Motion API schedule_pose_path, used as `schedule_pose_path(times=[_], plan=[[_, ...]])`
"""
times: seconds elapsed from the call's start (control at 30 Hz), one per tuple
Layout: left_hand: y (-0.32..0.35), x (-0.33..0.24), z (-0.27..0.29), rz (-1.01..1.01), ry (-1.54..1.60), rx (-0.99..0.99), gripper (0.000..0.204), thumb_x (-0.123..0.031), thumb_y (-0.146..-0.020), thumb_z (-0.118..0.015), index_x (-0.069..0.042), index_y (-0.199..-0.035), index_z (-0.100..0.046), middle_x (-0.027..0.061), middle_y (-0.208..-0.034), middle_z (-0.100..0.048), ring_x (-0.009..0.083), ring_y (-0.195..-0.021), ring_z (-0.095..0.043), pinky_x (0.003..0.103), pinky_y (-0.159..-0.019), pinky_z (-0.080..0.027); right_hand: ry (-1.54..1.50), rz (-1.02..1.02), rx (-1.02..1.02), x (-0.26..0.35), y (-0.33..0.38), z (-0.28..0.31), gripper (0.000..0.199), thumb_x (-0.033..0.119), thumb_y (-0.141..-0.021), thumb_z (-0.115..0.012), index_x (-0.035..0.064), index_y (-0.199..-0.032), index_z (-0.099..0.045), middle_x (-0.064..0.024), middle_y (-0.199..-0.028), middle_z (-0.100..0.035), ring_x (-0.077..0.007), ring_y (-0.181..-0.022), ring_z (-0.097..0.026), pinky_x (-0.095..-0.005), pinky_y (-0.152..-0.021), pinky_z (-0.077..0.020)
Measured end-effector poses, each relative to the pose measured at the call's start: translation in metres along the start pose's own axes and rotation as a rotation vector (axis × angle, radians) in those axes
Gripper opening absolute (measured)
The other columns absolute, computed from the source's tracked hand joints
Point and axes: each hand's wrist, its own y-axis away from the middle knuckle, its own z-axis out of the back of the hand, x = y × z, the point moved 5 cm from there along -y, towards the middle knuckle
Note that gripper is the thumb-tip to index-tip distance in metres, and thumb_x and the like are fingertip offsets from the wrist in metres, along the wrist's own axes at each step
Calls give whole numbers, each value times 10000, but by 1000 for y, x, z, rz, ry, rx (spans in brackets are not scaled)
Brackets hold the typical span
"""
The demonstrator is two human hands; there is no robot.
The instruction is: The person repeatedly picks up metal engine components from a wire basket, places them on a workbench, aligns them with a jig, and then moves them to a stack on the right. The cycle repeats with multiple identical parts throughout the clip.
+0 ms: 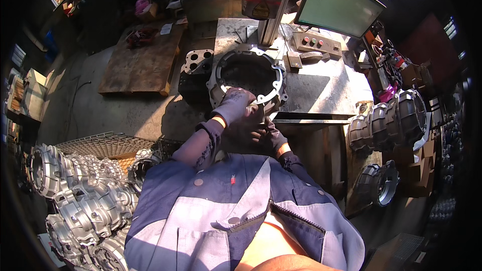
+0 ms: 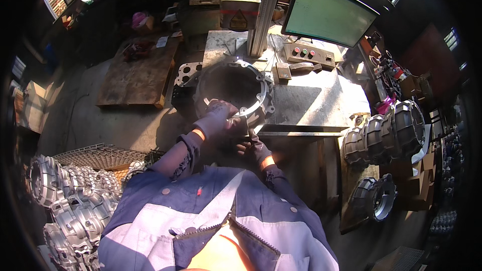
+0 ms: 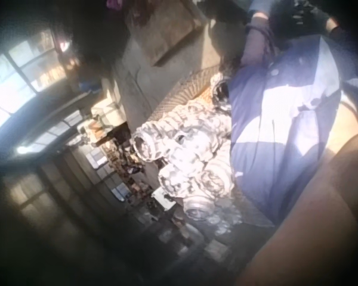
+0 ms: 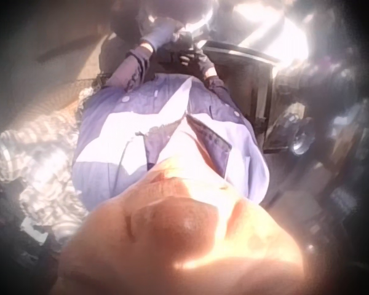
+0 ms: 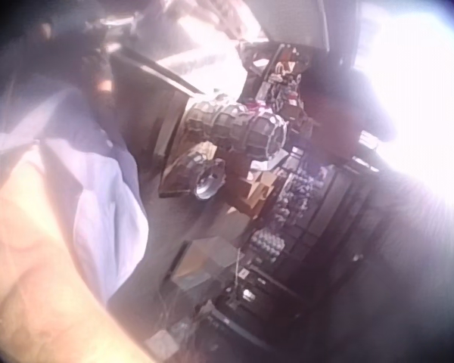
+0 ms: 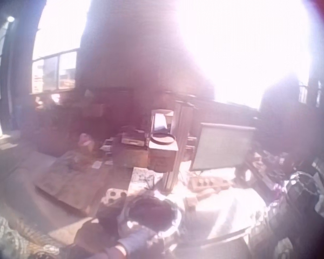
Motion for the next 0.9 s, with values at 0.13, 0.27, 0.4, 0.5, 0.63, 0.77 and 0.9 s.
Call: schedule_pose_path(times=[0.13,0.27,0.4,0.5,0.63,0.77,0.9], plan=[[0,0,1,40,8,56,217,-324,-780,-680,-160,-916,-717,110,-909,-709,303,-952,-674,413,-851,-493,39,179,-381,3,-7,14,167,311,-870,-639,160,-835,-579,-13,-695,-480,-241,-638,-504,-391,-675,-469],[1,-1,2,7,2,25,221,-318,-771,-688,-157,-920,-716,113,-924,-708,305,-958,-672,421,-855,-491,124,214,-514,7,-9,41,143,267,-857,-632,160,-943,-592,-28,-748,-533,-255,-682,-542,-436,-669,-476],[4,-2,3,-55,6,-61,252,-361,-786,-695,-153,-927,-713,112,-943,-706,309,-975,-667,425,-867,-492,52,174,-609,4,-7,46,194,291,-918,-527,171,-1055,-594,-43,-833,-592,-256,-770,-569,-446,-711,-477],[5,-2,2,-63,-44,-77,302,-401,-797,-690,-145,-955,-708,107,-986,-707,301,-1001,-666,420,-889,-491,212,174,-448,5,-5,27,268,285,-968,-412,189,-1147,-587,-55,-1031,-637,-264,-910,-582,-470,-798,-466],[2,-4,0,-33,-140,22,371,-455,-818,-667,-135,-1003,-698,105,-1026,-708,290,-1032,-662,422,-919,-482,240,218,-389,8,4,10,219,248,-950,-444,163,-1118,-556,-117,-986,-581,-347,-982,-530,-612,-919,-427],[1,-5,1,-6,-195,40,392,-471,-826,-660,-138,-1029,-694,105,-1039,-709,287,-1052,-658,427,-930,-476,417,212,-329,8,5,1,280,272,-974,-371,174,-1199,-506,-132,-1093,-587,-361,-1053,-508,-622,-947,-400],[1,-5,0,-7,-203,44,389,-472,-824,-665,-141,-1028,-695,103,-1041,-712,285,-1043,-663,420,-916,-484,550,185,-351,10,5,11,307,262,-988,-347,171,-1237,-502,-112,-1151,-599,-339,-1091,-524,-577,-953,-402]])
